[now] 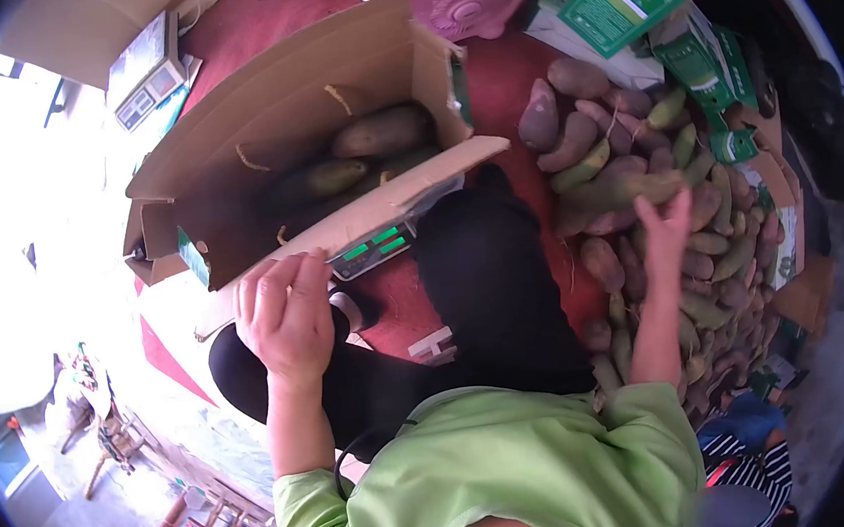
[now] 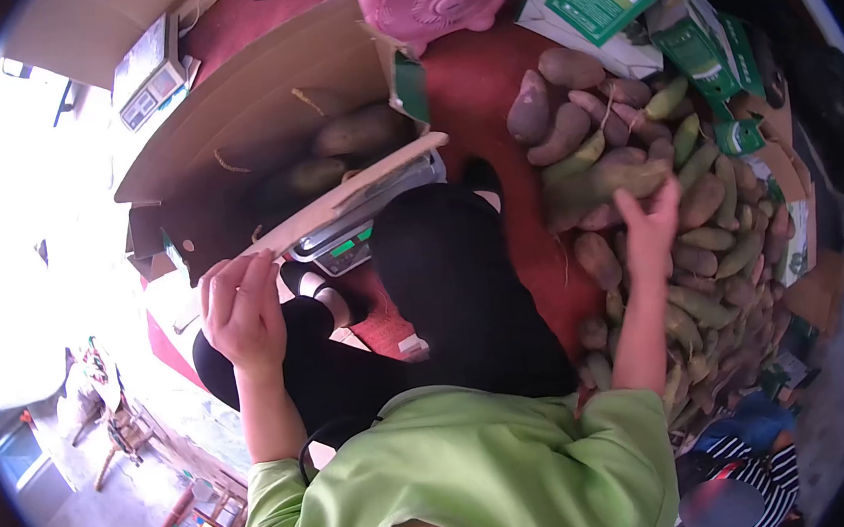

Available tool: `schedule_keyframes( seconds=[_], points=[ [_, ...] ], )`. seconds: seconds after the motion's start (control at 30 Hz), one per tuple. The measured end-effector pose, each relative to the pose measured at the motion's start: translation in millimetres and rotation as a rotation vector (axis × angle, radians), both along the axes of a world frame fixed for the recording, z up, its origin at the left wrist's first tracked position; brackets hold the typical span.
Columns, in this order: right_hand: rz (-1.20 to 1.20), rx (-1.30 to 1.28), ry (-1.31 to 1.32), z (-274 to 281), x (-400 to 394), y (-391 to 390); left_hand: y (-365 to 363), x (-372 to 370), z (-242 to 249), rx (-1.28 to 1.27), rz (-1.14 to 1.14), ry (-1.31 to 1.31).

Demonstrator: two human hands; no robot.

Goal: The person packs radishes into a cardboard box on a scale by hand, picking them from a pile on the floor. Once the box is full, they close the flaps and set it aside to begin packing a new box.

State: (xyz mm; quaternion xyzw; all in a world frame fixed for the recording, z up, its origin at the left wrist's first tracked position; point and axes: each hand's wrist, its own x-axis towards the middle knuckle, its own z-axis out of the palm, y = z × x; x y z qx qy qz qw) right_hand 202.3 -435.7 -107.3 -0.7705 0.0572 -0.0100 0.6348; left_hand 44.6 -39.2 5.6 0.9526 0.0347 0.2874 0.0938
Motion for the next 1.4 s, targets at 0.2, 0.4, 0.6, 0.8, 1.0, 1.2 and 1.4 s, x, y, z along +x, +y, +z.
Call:
schedule_keyframes(
  seconds=[0.2, 0.4, 0.6, 0.8, 1.0, 1.2, 1.4],
  points=[
    [0.167, 0.183, -0.502, 135.4, 42.3, 74.1, 5.5, -5.0, 0.3, 0.002, -0.017, 0.032],
    [0.623, 0.299, -0.319, 174.7, 52.4, 164.9, 8.8, -6.7, 1.1, -0.023, -0.055, 0.041],
    [0.897, 0.366, -0.264, 127.6, 38.7, 269.8, 7.5, -6.6, 1.0, -0.004, -0.007, 0.047],
    [0.471, 0.086, -0.449, 103.9, 38.3, 207.4, 4.3, -0.8, 0.8, -0.078, -0.044, 0.026],
    [0.135, 0.021, -0.105, -19.5, -3.1, 111.0, 7.6, -1.2, -7.3, -0.06, 0.011, 0.003],
    [0.12, -0.302, 0.203, -124.0, -79.7, 15.4, 17.1, 3.0, -11.6, 0.016, 0.012, -0.067],
    [0.07, -0.804, 0.342, -168.4, -108.5, -83.7, 30.7, 5.9, -14.4, 0.074, 0.072, -0.132]
  ],
)
